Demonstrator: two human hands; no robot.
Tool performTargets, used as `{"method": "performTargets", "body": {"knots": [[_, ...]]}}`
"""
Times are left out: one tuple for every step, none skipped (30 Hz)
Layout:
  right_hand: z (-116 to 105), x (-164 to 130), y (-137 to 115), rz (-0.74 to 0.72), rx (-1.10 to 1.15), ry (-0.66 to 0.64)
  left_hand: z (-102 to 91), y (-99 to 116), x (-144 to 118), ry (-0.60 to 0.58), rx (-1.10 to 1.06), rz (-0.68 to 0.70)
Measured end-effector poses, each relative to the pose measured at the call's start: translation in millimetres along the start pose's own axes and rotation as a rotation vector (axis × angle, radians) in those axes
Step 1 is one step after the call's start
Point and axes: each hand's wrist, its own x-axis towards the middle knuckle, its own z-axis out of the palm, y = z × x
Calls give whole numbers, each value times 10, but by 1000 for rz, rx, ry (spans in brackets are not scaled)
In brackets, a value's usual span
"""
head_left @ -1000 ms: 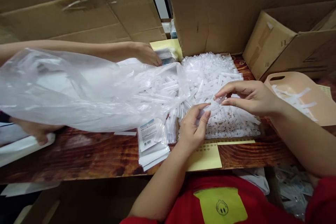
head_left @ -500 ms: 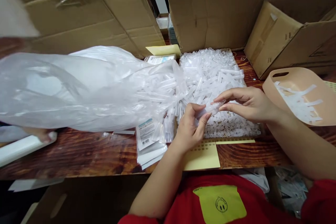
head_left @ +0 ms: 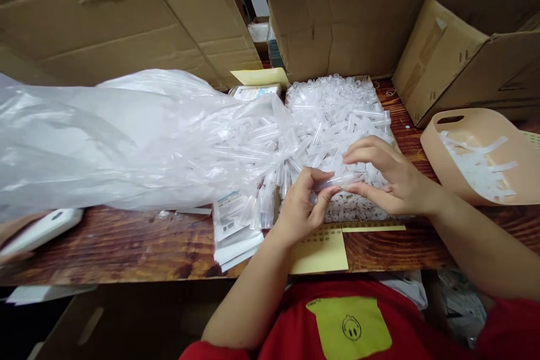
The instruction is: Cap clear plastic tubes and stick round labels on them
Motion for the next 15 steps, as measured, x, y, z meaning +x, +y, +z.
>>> {"method": "performTargets", "body": {"knots": [[-6, -3, 3, -2, 53, -6, 0, -3, 0, -6, -7, 2], [-7, -7, 7, 7, 77, -14, 0, -6, 1, -11, -13, 3], [-4, -12, 13, 21, 71, -22, -1, -8, 2, -15, -17, 1], [2, -18, 21, 36, 42, -30, -2, -10, 3, -19, -20, -3], [8, -25, 29, 44, 7, -36, -3, -11, 4, -23, -24, -8], [12, -31, 35, 43, -20, -41, -5, -11, 6, -27, -31, -12], [15, -36, 40, 32, -37, -43, -7, -10, 7, -31, -39, -15], [15, -40, 42, 17, -45, -42, -10, -8, 8, -34, -47, -17], [14, -42, 42, 3, -46, -41, -13, -6, 8, -38, -57, -20], [12, -43, 39, -5, -47, -42, -17, -4, 7, -40, -67, -27], [10, -42, 33, -12, -55, -43, -21, 0, 6, -44, -77, -37], [8, -40, 24, -13, -71, -44, -25, 4, 4, -49, -86, -51], [6, -37, 12, -12, -89, -44, -29, 9, 4, -59, -94, -69], [6, -33, -2, -15, -106, -44, -32, 15, 4, -73, -102, -89], [8, -29, -17, -26, -119, -43, -36, 23, 5, -91, -110, -109]]}}
